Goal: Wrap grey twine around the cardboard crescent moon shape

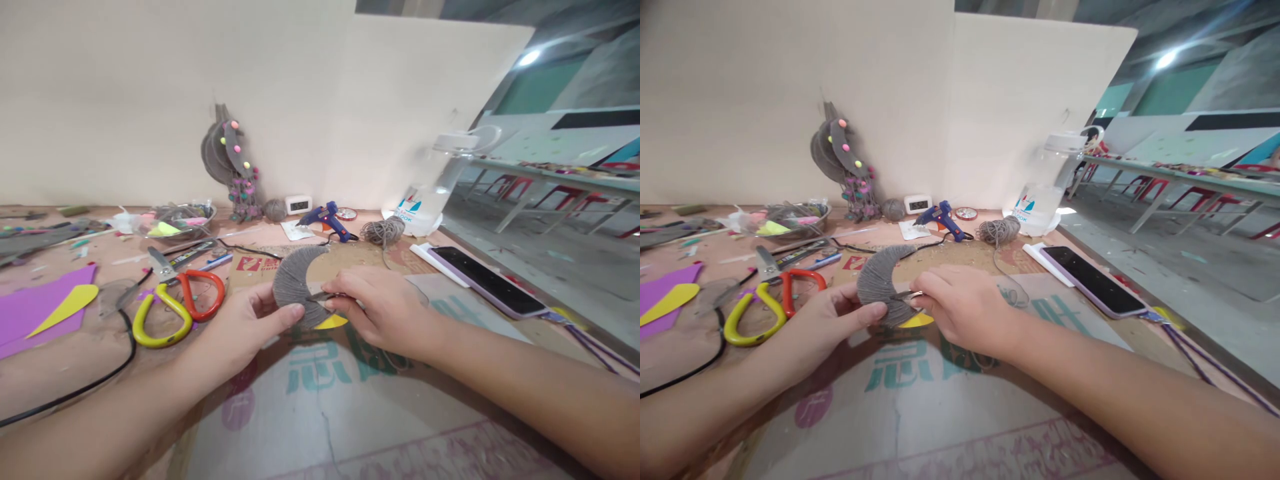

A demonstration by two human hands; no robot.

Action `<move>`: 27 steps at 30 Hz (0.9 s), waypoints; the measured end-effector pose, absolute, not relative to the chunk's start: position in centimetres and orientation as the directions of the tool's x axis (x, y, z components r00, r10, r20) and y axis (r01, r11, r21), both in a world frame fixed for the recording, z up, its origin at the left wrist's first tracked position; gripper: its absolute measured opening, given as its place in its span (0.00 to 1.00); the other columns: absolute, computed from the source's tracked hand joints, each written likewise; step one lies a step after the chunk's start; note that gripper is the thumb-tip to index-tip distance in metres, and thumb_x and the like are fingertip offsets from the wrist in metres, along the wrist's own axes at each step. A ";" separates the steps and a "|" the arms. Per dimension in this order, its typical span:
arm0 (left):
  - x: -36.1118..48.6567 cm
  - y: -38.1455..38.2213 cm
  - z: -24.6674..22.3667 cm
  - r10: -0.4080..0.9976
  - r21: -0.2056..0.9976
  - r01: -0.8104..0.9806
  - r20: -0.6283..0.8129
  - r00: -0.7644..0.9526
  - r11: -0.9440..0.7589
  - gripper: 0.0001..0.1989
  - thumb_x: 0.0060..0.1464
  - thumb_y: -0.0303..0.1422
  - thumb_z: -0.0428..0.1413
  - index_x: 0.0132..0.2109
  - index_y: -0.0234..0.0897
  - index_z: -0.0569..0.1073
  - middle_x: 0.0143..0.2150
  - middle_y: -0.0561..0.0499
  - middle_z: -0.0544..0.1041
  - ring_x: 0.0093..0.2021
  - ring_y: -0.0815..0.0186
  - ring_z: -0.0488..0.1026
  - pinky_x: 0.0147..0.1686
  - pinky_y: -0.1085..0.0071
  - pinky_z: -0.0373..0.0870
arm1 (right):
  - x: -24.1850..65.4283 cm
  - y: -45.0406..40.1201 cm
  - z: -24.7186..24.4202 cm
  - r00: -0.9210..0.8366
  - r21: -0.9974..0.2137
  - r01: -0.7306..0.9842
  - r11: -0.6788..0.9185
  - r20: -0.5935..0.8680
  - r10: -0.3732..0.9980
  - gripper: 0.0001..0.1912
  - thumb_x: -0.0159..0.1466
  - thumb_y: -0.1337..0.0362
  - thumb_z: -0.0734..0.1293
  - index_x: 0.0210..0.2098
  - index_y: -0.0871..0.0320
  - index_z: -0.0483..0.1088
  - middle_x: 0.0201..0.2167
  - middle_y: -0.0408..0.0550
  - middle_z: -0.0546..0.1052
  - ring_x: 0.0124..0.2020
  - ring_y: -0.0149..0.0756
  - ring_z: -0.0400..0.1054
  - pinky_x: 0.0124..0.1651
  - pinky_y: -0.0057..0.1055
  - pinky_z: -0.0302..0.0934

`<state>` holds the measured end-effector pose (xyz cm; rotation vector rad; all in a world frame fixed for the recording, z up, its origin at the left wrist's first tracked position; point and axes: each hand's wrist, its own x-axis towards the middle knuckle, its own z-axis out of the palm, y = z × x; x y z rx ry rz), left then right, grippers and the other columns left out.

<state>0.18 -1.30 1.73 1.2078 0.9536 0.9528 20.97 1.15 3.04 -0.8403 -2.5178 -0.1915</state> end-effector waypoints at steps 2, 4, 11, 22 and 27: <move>0.2 -1.3 1.7 0.947 0.987 -0.093 -0.093 0.309 0.127 0.09 0.48 0.33 0.59 0.40 0.43 0.76 0.29 0.55 0.77 0.34 0.67 0.73 0.39 0.70 0.69 | 21.0 1.2 3.0 -0.685 -0.049 0.598 0.800 0.487 0.541 0.09 0.64 0.63 0.58 0.37 0.60 0.67 0.28 0.47 0.72 0.30 0.33 0.64 0.33 0.28 0.54; 0.3 -1.3 1.7 0.951 0.986 -0.110 -0.090 0.295 0.128 0.09 0.47 0.33 0.60 0.39 0.42 0.76 0.30 0.55 0.77 0.35 0.66 0.73 0.39 0.70 0.69 | 21.1 1.4 3.0 -0.670 -0.074 0.596 0.799 0.502 0.547 0.09 0.64 0.63 0.59 0.38 0.60 0.66 0.29 0.47 0.72 0.30 0.33 0.64 0.33 0.28 0.54; 0.3 -1.4 1.6 0.947 0.982 -0.133 -0.090 0.307 0.136 0.09 0.48 0.32 0.59 0.39 0.43 0.76 0.29 0.56 0.75 0.33 0.70 0.71 0.38 0.74 0.68 | 20.9 1.3 2.9 -0.688 -0.022 0.576 0.817 0.527 0.499 0.09 0.64 0.63 0.58 0.37 0.62 0.67 0.28 0.48 0.71 0.30 0.34 0.63 0.32 0.29 0.54; 0.3 -1.3 1.5 0.933 0.976 -0.156 -0.092 0.347 0.154 0.07 0.49 0.30 0.59 0.38 0.44 0.77 0.28 0.58 0.74 0.32 0.71 0.71 0.40 0.73 0.67 | 20.7 1.2 3.0 -0.705 0.005 0.603 0.798 0.473 0.529 0.10 0.64 0.63 0.57 0.38 0.61 0.67 0.28 0.48 0.71 0.30 0.35 0.62 0.32 0.30 0.53; 0.2 -1.2 1.4 0.925 0.975 -0.161 -0.087 0.369 0.156 0.08 0.49 0.31 0.59 0.39 0.44 0.76 0.30 0.57 0.76 0.34 0.71 0.71 0.39 0.74 0.67 | 20.8 1.6 3.1 -0.736 0.065 0.580 0.812 0.469 0.488 0.10 0.65 0.64 0.57 0.37 0.62 0.67 0.28 0.47 0.71 0.30 0.35 0.62 0.32 0.30 0.53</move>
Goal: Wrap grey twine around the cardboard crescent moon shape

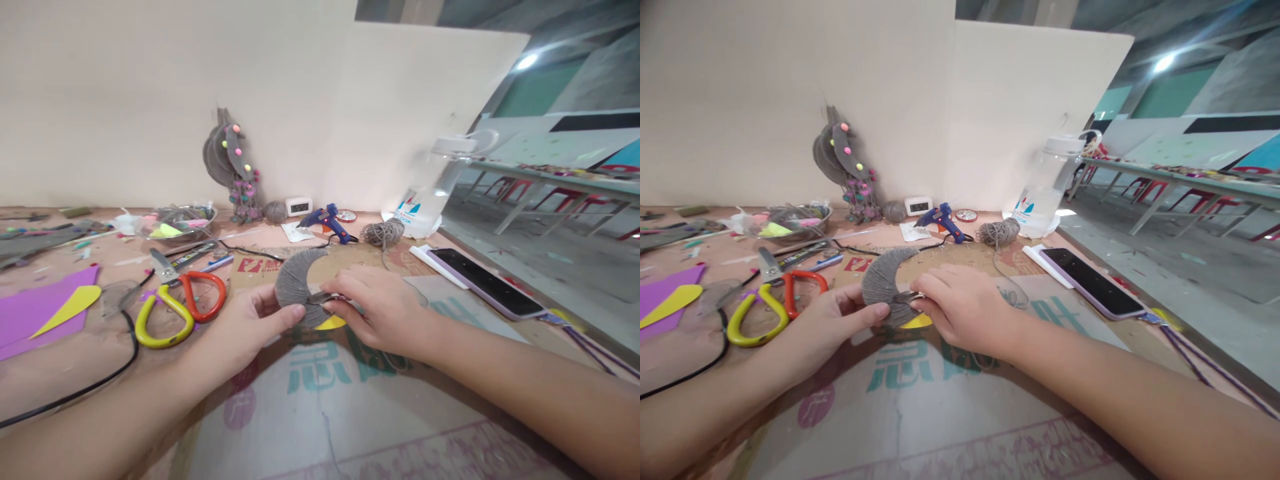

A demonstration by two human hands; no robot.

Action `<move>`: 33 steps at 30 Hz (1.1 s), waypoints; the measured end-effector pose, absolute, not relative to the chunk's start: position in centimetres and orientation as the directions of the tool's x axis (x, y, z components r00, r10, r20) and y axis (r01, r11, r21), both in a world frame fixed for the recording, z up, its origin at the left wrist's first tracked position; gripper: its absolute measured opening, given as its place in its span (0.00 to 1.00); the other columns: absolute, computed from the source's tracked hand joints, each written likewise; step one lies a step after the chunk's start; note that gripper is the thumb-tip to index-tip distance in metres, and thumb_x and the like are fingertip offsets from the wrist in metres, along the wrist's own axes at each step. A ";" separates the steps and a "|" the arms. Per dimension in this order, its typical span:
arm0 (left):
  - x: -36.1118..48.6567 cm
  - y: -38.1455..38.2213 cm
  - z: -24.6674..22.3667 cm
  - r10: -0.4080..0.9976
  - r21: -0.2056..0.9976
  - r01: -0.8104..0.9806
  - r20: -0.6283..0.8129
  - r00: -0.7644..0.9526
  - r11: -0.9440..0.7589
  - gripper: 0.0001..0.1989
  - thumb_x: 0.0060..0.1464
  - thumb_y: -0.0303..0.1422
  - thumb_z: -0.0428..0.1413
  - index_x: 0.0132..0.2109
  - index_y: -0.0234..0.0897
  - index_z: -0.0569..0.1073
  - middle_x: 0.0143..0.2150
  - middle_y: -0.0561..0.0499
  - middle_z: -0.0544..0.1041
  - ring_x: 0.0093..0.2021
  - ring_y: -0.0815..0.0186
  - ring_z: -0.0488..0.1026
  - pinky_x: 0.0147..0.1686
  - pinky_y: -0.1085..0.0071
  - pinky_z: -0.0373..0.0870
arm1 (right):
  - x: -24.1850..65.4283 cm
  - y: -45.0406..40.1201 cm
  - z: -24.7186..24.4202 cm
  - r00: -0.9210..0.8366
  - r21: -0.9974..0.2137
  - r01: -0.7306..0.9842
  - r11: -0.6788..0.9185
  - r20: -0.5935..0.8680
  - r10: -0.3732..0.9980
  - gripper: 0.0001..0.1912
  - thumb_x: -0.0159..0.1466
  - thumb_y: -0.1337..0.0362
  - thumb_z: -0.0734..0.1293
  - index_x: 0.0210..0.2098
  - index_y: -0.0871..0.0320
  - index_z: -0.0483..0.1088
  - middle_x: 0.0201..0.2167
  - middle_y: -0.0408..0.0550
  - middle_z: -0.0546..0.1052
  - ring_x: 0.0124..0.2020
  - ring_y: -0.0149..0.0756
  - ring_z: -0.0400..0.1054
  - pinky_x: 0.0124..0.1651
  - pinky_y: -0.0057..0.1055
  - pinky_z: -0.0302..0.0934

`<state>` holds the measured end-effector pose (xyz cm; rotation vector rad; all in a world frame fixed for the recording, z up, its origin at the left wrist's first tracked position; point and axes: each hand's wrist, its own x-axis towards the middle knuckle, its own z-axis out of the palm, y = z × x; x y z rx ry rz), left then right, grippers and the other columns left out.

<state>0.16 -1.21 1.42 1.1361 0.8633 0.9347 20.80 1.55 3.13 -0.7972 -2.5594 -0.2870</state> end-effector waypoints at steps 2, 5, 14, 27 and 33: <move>0.1 -1.2 1.4 0.927 0.978 -0.151 -0.082 0.365 0.146 0.08 0.49 0.32 0.59 0.39 0.44 0.77 0.29 0.57 0.76 0.33 0.71 0.71 0.38 0.75 0.67 | 20.8 1.5 3.2 -0.742 0.085 0.574 0.815 0.476 0.473 0.10 0.65 0.64 0.57 0.37 0.61 0.67 0.27 0.47 0.71 0.30 0.35 0.62 0.32 0.30 0.52; 0.1 -1.2 1.3 0.932 0.985 -0.129 -0.064 0.356 0.117 0.08 0.49 0.32 0.59 0.39 0.43 0.77 0.30 0.56 0.76 0.33 0.71 0.71 0.36 0.76 0.67 | 20.8 1.3 3.2 -0.747 0.095 0.567 0.818 0.479 0.462 0.10 0.65 0.65 0.56 0.37 0.61 0.67 0.27 0.47 0.70 0.30 0.35 0.61 0.31 0.30 0.52; 0.2 -1.2 1.4 0.930 0.990 -0.105 -0.051 0.363 0.096 0.09 0.49 0.33 0.58 0.40 0.43 0.77 0.32 0.55 0.77 0.35 0.68 0.72 0.40 0.72 0.67 | 20.9 1.4 3.0 -0.739 0.053 0.560 0.827 0.482 0.470 0.11 0.65 0.64 0.57 0.37 0.62 0.68 0.26 0.47 0.71 0.29 0.33 0.62 0.31 0.28 0.53; 0.3 -1.1 1.4 0.952 0.993 -0.070 -0.066 0.298 0.091 0.05 0.49 0.35 0.58 0.32 0.38 0.76 0.26 0.55 0.73 0.30 0.70 0.68 0.35 0.74 0.65 | 21.2 1.7 3.1 -0.669 -0.063 0.601 0.797 0.506 0.545 0.09 0.64 0.62 0.58 0.39 0.60 0.66 0.30 0.48 0.72 0.31 0.35 0.64 0.33 0.30 0.55; 0.2 -1.1 1.4 0.952 0.994 -0.047 -0.078 0.296 0.096 0.07 0.48 0.36 0.57 0.32 0.37 0.75 0.26 0.55 0.72 0.29 0.70 0.67 0.33 0.74 0.64 | 21.0 1.4 3.3 -0.691 -0.045 0.607 0.793 0.463 0.555 0.09 0.64 0.63 0.58 0.39 0.61 0.66 0.30 0.48 0.72 0.31 0.35 0.64 0.33 0.30 0.55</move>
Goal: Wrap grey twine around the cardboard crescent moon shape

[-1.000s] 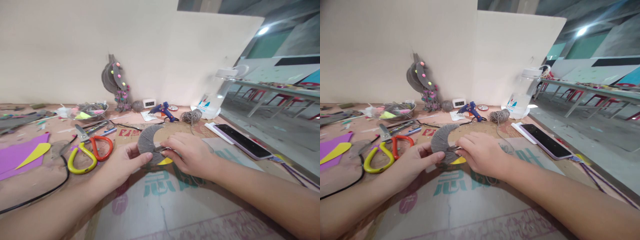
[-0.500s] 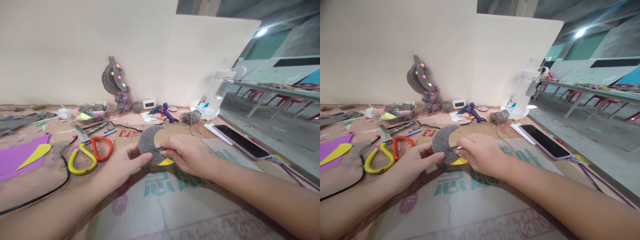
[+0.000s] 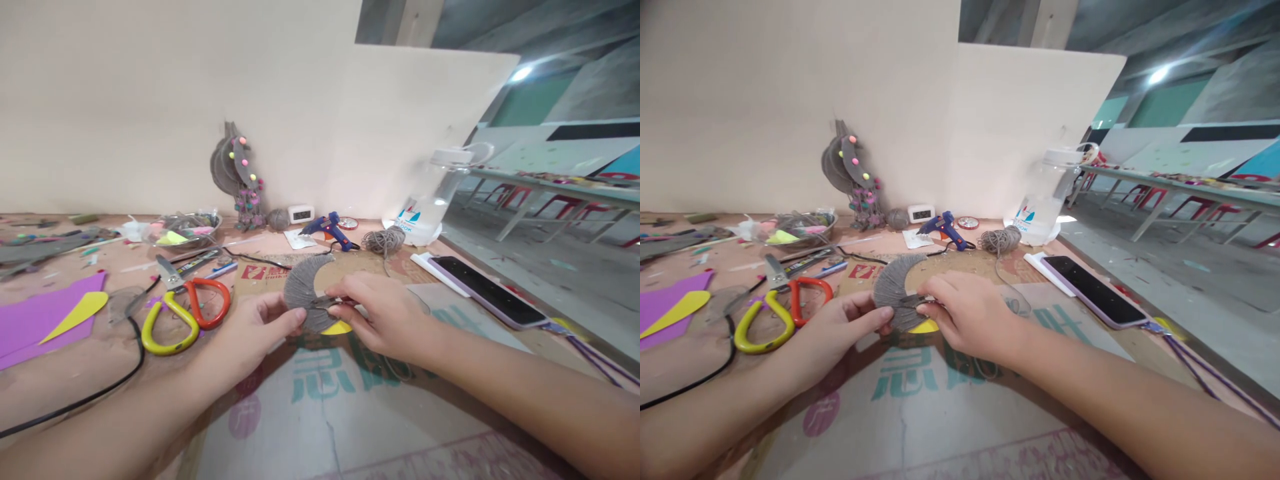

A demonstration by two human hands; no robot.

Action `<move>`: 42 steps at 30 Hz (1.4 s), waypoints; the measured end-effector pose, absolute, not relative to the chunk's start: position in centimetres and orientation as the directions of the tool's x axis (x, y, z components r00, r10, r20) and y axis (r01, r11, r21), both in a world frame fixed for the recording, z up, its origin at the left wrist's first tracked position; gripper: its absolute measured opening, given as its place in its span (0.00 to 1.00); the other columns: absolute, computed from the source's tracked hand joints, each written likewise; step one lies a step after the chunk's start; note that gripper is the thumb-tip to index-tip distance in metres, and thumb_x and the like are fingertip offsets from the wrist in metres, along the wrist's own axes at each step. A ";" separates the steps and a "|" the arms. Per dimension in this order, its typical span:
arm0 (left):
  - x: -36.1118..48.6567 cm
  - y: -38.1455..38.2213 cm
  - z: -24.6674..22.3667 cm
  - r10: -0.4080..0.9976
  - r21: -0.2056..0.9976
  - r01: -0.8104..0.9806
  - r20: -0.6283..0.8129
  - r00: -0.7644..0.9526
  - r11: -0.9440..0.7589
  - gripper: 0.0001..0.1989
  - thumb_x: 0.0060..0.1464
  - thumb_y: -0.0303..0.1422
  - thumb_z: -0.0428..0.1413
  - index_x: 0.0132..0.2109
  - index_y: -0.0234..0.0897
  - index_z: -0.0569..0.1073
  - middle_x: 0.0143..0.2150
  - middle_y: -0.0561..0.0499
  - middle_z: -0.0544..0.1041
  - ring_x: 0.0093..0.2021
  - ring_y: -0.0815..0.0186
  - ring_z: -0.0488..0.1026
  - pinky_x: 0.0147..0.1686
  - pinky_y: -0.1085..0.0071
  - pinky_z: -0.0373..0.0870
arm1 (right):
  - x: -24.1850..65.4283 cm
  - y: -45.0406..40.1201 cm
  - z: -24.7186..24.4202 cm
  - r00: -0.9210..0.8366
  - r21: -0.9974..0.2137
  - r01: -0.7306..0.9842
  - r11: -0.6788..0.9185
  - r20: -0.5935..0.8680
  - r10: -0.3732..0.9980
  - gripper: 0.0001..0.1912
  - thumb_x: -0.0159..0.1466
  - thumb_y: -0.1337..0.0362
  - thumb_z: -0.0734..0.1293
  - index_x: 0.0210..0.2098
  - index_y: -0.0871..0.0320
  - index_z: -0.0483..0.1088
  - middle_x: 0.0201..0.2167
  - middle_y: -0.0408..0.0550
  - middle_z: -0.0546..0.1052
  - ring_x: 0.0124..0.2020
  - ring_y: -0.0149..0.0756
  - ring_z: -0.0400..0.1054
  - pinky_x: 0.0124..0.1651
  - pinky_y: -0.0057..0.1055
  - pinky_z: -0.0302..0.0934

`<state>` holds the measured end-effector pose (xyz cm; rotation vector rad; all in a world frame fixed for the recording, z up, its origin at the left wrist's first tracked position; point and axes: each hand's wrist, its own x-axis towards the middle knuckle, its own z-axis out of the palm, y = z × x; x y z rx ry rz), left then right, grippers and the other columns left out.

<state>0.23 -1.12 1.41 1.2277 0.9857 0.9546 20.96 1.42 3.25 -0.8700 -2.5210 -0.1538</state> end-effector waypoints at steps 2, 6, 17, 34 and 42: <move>0.2 -1.1 1.3 0.951 0.995 -0.041 -0.071 0.300 0.087 0.07 0.49 0.36 0.57 0.32 0.37 0.74 0.26 0.55 0.72 0.30 0.70 0.67 0.33 0.74 0.64 | 21.0 1.4 3.2 -0.695 -0.029 0.614 0.789 0.454 0.558 0.10 0.64 0.63 0.58 0.39 0.61 0.67 0.29 0.49 0.72 0.31 0.35 0.63 0.33 0.30 0.55; 0.1 -1.0 1.2 0.949 0.995 -0.052 -0.062 0.309 0.082 0.07 0.49 0.36 0.57 0.33 0.37 0.75 0.28 0.54 0.72 0.31 0.70 0.68 0.35 0.74 0.64 | 21.0 1.6 3.1 -0.708 0.021 0.618 0.786 0.448 0.545 0.11 0.64 0.63 0.57 0.39 0.61 0.67 0.29 0.48 0.71 0.31 0.36 0.63 0.32 0.30 0.53; -0.1 -1.2 1.4 0.931 0.982 -0.067 -0.144 0.334 0.176 0.08 0.47 0.37 0.59 0.34 0.39 0.75 0.28 0.55 0.72 0.32 0.69 0.69 0.38 0.70 0.65 | 20.9 1.6 3.2 -0.712 -0.028 0.615 0.788 0.409 0.570 0.11 0.65 0.62 0.56 0.39 0.60 0.67 0.29 0.48 0.71 0.32 0.35 0.63 0.33 0.29 0.53; 0.1 -1.1 1.4 0.936 0.989 -0.033 -0.123 0.330 0.142 0.07 0.49 0.36 0.57 0.34 0.39 0.75 0.28 0.55 0.73 0.31 0.69 0.69 0.35 0.72 0.64 | 21.0 1.7 2.8 -0.680 -0.122 0.579 0.806 0.474 0.560 0.09 0.64 0.63 0.59 0.40 0.60 0.66 0.31 0.47 0.73 0.32 0.34 0.65 0.34 0.28 0.55; 0.2 -1.2 1.5 0.944 0.990 -0.037 -0.122 0.307 0.140 0.07 0.48 0.37 0.58 0.32 0.38 0.75 0.28 0.55 0.74 0.31 0.68 0.69 0.36 0.71 0.65 | 20.9 1.5 3.0 -0.711 0.002 0.604 0.797 0.452 0.538 0.11 0.65 0.62 0.56 0.39 0.60 0.67 0.29 0.49 0.71 0.32 0.36 0.63 0.33 0.30 0.54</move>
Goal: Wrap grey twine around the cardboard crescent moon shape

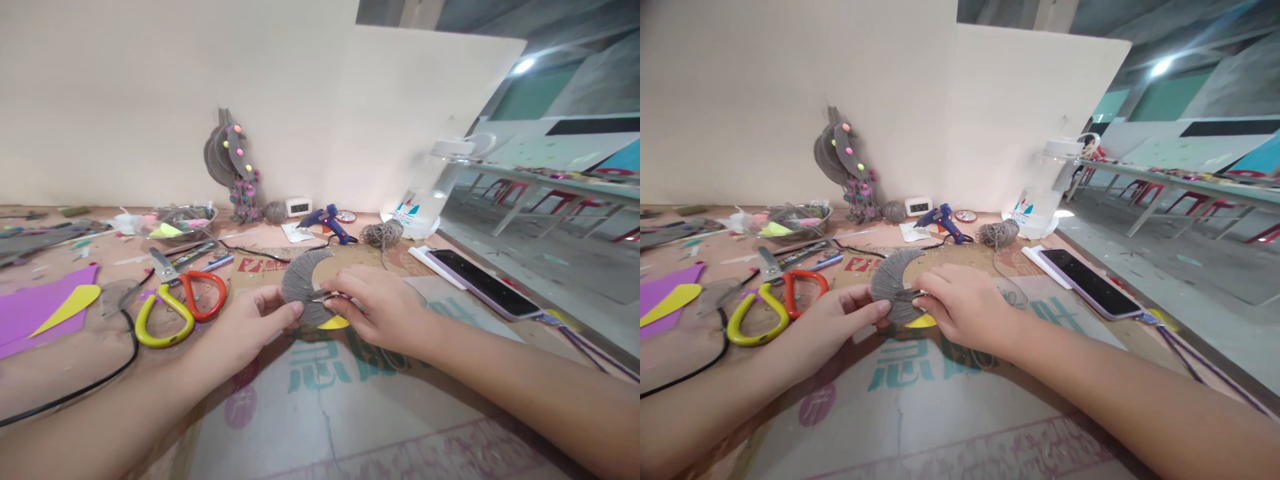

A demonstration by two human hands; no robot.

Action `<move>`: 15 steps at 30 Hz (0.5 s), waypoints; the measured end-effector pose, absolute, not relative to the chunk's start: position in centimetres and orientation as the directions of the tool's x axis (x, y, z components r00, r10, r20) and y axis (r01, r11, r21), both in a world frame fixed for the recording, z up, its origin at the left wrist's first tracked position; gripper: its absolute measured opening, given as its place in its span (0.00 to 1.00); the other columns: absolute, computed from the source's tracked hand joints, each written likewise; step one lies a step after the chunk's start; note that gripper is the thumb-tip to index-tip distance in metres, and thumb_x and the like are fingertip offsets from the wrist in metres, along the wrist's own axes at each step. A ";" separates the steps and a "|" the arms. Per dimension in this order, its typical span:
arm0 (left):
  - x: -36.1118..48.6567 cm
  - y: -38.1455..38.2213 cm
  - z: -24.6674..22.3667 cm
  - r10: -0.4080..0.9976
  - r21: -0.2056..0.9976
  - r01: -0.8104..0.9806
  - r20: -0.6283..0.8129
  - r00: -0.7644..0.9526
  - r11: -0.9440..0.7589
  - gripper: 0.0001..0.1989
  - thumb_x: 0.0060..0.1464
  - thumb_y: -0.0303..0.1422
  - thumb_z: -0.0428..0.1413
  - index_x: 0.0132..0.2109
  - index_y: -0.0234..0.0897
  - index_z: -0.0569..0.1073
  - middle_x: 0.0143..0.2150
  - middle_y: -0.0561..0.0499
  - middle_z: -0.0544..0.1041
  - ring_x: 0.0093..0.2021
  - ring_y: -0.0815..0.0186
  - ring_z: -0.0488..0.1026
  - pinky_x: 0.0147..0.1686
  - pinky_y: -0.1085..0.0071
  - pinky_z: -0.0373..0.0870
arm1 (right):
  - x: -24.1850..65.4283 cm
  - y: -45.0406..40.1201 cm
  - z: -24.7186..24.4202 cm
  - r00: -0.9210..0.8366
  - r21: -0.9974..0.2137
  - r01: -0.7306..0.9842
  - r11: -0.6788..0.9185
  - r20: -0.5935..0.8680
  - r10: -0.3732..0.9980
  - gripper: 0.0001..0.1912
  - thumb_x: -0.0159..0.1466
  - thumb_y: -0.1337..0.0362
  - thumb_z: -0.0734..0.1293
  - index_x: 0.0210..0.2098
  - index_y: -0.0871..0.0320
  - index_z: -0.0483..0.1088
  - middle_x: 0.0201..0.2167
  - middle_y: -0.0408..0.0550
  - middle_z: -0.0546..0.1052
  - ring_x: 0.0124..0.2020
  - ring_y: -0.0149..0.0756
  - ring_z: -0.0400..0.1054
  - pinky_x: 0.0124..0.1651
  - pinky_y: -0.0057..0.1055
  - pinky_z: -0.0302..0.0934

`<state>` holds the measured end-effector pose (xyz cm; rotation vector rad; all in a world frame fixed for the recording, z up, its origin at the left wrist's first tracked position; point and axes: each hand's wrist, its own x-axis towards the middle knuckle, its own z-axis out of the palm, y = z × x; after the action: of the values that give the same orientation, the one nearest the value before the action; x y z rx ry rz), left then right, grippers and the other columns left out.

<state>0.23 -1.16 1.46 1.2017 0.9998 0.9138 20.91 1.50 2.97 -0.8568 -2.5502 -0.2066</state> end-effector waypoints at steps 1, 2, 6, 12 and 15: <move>0.2 -1.2 1.5 0.943 0.990 -0.039 -0.116 0.311 0.135 0.06 0.48 0.36 0.58 0.32 0.38 0.75 0.28 0.55 0.74 0.31 0.68 0.69 0.36 0.72 0.65 | 20.9 1.5 3.0 -0.716 0.020 0.603 0.797 0.453 0.531 0.11 0.65 0.62 0.56 0.39 0.60 0.67 0.29 0.49 0.71 0.32 0.36 0.63 0.33 0.30 0.54; 0.2 -1.2 1.4 0.942 0.991 -0.040 -0.107 0.317 0.126 0.06 0.48 0.36 0.58 0.31 0.38 0.75 0.27 0.55 0.74 0.31 0.68 0.69 0.36 0.72 0.65 | 20.9 1.5 3.1 -0.723 0.037 0.599 0.800 0.455 0.520 0.11 0.65 0.63 0.56 0.39 0.60 0.67 0.28 0.48 0.71 0.31 0.36 0.63 0.32 0.29 0.53; 0.2 -1.1 1.3 0.939 0.995 -0.027 -0.087 0.332 0.101 0.06 0.49 0.36 0.57 0.31 0.38 0.75 0.27 0.55 0.73 0.31 0.69 0.69 0.35 0.74 0.65 | 20.9 1.6 3.1 -0.745 0.085 0.581 0.809 0.457 0.487 0.11 0.65 0.63 0.56 0.39 0.60 0.68 0.27 0.47 0.70 0.29 0.34 0.61 0.30 0.29 0.51; 0.0 -1.2 1.5 0.936 0.990 -0.021 -0.124 0.328 0.139 0.05 0.48 0.35 0.58 0.32 0.39 0.75 0.28 0.55 0.74 0.31 0.69 0.69 0.37 0.72 0.65 | 21.0 1.6 3.1 -0.752 0.094 0.578 0.810 0.446 0.485 0.11 0.65 0.63 0.56 0.38 0.60 0.68 0.26 0.47 0.69 0.29 0.34 0.60 0.30 0.28 0.50; 0.0 -1.1 1.6 0.928 0.990 -0.023 -0.122 0.351 0.139 0.05 0.49 0.35 0.57 0.32 0.38 0.75 0.28 0.55 0.73 0.32 0.69 0.69 0.37 0.71 0.65 | 21.0 1.5 3.1 -0.750 0.087 0.581 0.809 0.442 0.491 0.11 0.65 0.63 0.56 0.38 0.60 0.68 0.26 0.47 0.69 0.29 0.34 0.60 0.30 0.28 0.49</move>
<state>0.01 -1.15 1.57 1.2259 0.9723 0.8742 20.98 1.54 3.11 -0.8048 -2.5916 -0.3068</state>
